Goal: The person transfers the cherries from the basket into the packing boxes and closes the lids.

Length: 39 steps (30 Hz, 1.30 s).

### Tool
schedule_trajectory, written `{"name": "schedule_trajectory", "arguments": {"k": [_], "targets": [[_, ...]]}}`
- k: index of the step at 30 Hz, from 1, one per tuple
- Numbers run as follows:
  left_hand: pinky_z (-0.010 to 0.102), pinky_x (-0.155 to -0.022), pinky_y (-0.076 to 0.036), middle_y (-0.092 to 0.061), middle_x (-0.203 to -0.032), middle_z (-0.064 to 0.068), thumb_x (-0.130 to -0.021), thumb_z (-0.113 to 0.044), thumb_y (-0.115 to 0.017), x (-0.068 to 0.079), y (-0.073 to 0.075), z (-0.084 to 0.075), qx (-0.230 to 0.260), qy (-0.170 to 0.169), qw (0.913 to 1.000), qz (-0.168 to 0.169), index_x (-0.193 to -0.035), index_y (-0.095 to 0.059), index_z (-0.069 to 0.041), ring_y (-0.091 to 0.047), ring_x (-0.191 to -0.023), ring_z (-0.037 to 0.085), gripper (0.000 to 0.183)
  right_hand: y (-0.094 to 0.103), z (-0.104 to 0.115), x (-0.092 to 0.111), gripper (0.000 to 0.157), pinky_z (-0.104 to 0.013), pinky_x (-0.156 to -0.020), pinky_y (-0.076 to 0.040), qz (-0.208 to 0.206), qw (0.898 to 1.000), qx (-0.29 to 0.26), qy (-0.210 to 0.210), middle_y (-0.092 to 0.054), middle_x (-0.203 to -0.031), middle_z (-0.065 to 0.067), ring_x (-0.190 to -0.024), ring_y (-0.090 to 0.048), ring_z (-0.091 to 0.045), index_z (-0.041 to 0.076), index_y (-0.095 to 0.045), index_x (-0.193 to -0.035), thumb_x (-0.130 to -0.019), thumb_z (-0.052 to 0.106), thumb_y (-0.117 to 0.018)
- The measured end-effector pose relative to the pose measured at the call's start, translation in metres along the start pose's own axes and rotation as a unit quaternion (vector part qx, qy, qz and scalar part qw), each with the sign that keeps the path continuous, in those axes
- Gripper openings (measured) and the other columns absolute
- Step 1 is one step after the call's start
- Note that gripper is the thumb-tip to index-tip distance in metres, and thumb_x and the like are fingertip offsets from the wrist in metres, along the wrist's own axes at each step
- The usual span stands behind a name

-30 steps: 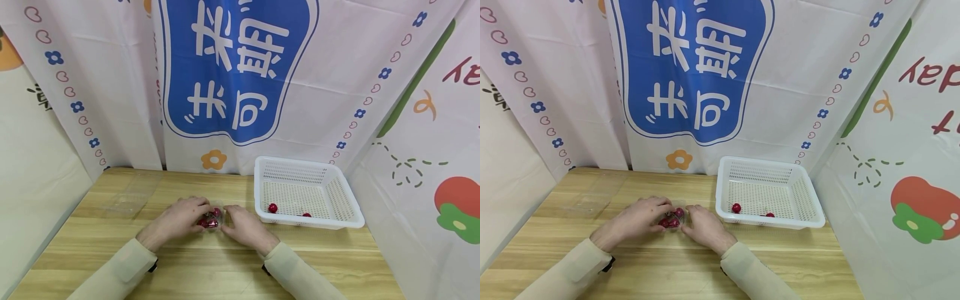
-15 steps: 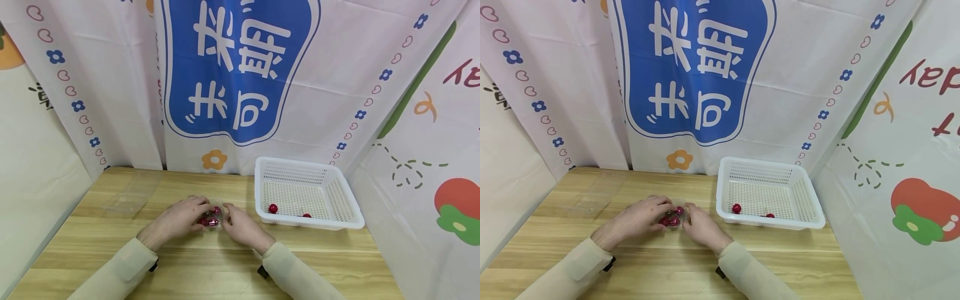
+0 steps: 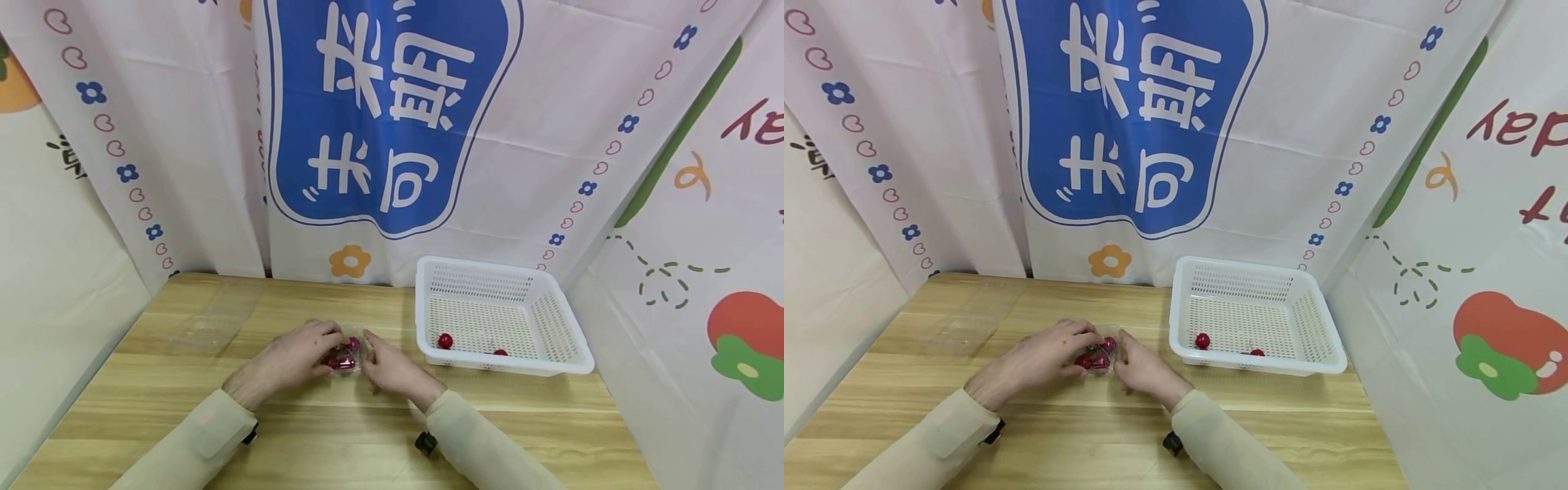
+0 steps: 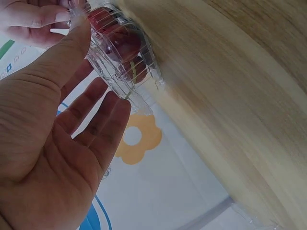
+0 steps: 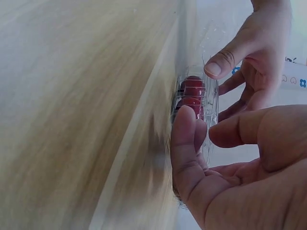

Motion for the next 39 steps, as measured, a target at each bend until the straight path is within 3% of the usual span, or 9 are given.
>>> {"name": "schedule_trajectory", "arguments": {"k": [13,22,25,28,31,32,35,37,39], "targets": [[0.057,-0.119,-0.066,-0.077,-0.146,0.011,-0.098,-0.026,-0.098,0.003,-0.002,0.002,0.02,0.003,0.9998,-0.006,-0.147,-0.077,-0.009,-0.074,-0.138,0.035,0.056,-0.002,-0.004,-0.004,0.087,-0.026,-0.062,-0.055,0.006,0.999,-0.033,-0.021,-0.068,-0.096,-0.009,-0.07,-0.072,-0.018,0.006,-0.018,-0.189,-0.114,0.002,-0.063],[0.063,-0.118,-0.066,-0.077,-0.145,0.019,-0.104,-0.022,-0.091,0.016,-0.006,0.02,0.047,0.091,0.9933,-0.053,-0.153,-0.073,-0.002,-0.075,-0.135,0.041,0.056,0.0,-0.006,-0.004,0.089,-0.029,-0.063,-0.061,-0.009,0.999,-0.04,-0.028,-0.072,-0.099,-0.016,-0.069,-0.071,-0.018,0.006,-0.011,-0.189,-0.116,0.004,-0.06],[0.061,-0.108,-0.07,-0.08,-0.132,0.019,-0.108,-0.022,-0.087,0.021,-0.007,0.023,0.063,0.115,0.9904,-0.044,-0.16,-0.067,0.001,-0.079,-0.119,0.037,0.06,0.002,-0.005,-0.003,0.088,-0.032,-0.066,-0.065,-0.01,0.999,-0.046,-0.028,-0.073,-0.101,-0.02,-0.069,-0.07,-0.017,0.005,-0.011,-0.189,-0.116,0.003,-0.059],[0.065,-0.112,-0.068,-0.081,-0.138,0.027,-0.113,-0.021,-0.079,0.024,-0.01,0.025,0.109,0.13,0.9853,-0.019,-0.169,-0.057,0.004,-0.081,-0.122,0.043,0.064,0.003,-0.004,-0.002,0.087,-0.034,-0.069,-0.069,-0.008,0.998,-0.052,-0.03,-0.073,-0.102,-0.021,-0.069,-0.069,-0.018,0.006,-0.011,-0.189,-0.116,0.003,-0.059],[0.07,-0.124,-0.06,-0.069,-0.159,0.037,-0.118,-0.019,-0.07,0.023,-0.016,0.029,0.173,0.151,0.9733,0.012,-0.176,-0.045,0.005,-0.075,-0.141,0.052,0.068,0.003,-0.003,-0.002,0.088,-0.035,-0.07,-0.071,-0.007,0.998,-0.059,-0.031,-0.072,-0.102,-0.021,-0.069,-0.069,-0.018,0.006,-0.01,-0.189,-0.116,0.002,-0.058],[0.07,-0.126,-0.059,-0.062,-0.166,0.038,-0.119,-0.019,-0.067,0.023,-0.018,0.031,0.197,0.159,0.9673,0.021,-0.178,-0.041,0.005,-0.075,-0.139,0.054,0.069,0.003,-0.003,-0.003,0.088,-0.036,-0.07,-0.072,-0.007,0.998,-0.062,-0.03,-0.072,-0.102,-0.022,-0.069,-0.069,-0.018,0.007,-0.01,-0.189,-0.116,0.002,-0.059],[0.055,-0.103,-0.071,-0.074,-0.145,0.037,-0.119,-0.016,-0.062,0.021,-0.026,0.038,0.275,0.191,0.9412,0.045,-0.183,-0.03,0.004,-0.08,-0.104,0.041,0.074,0.003,-0.003,-0.004,0.089,-0.036,-0.069,-0.073,-0.007,0.997,-0.072,-0.028,-0.072,-0.102,-0.022,-0.068,-0.068,-0.018,0.007,-0.01,-0.19,-0.115,0.0,-0.059],[0.042,-0.08,-0.068,-0.078,-0.12,0.028,-0.118,-0.013,-0.059,0.021,-0.029,0.041,0.328,0.205,0.9204,0.054,-0.184,-0.023,0.005,-0.07,-0.082,0.028,0.077,0.003,-0.003,-0.005,0.09,-0.036,-0.07,-0.073,-0.006,0.997,-0.077,-0.029,-0.072,-0.102,-0.022,-0.069,-0.067,-0.019,0.008,-0.009,-0.19,-0.115,0.0,-0.059],[0.035,-0.066,-0.06,-0.072,-0.098,0.018,-0.119,-0.01,-0.055,0.02,-0.032,0.043,0.378,0.217,0.8979,0.06,-0.185,-0.017,0.006,-0.063,-0.074,0.021,0.078,0.003,-0.004,-0.005,0.09,-0.036,-0.071,-0.073,-0.005,0.996,-0.08,-0.031,-0.071,-0.103,-0.021,-0.07,-0.067,-0.019,0.009,-0.009,-0.19,-0.115,0.0,-0.059]]}}
Point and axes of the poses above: each hand's wrist, its own x-axis away from the middle knuckle, its own y-axis out of the back of the hand, z = x × y, the point moved 7 cm from there along -x, towards the middle knuckle
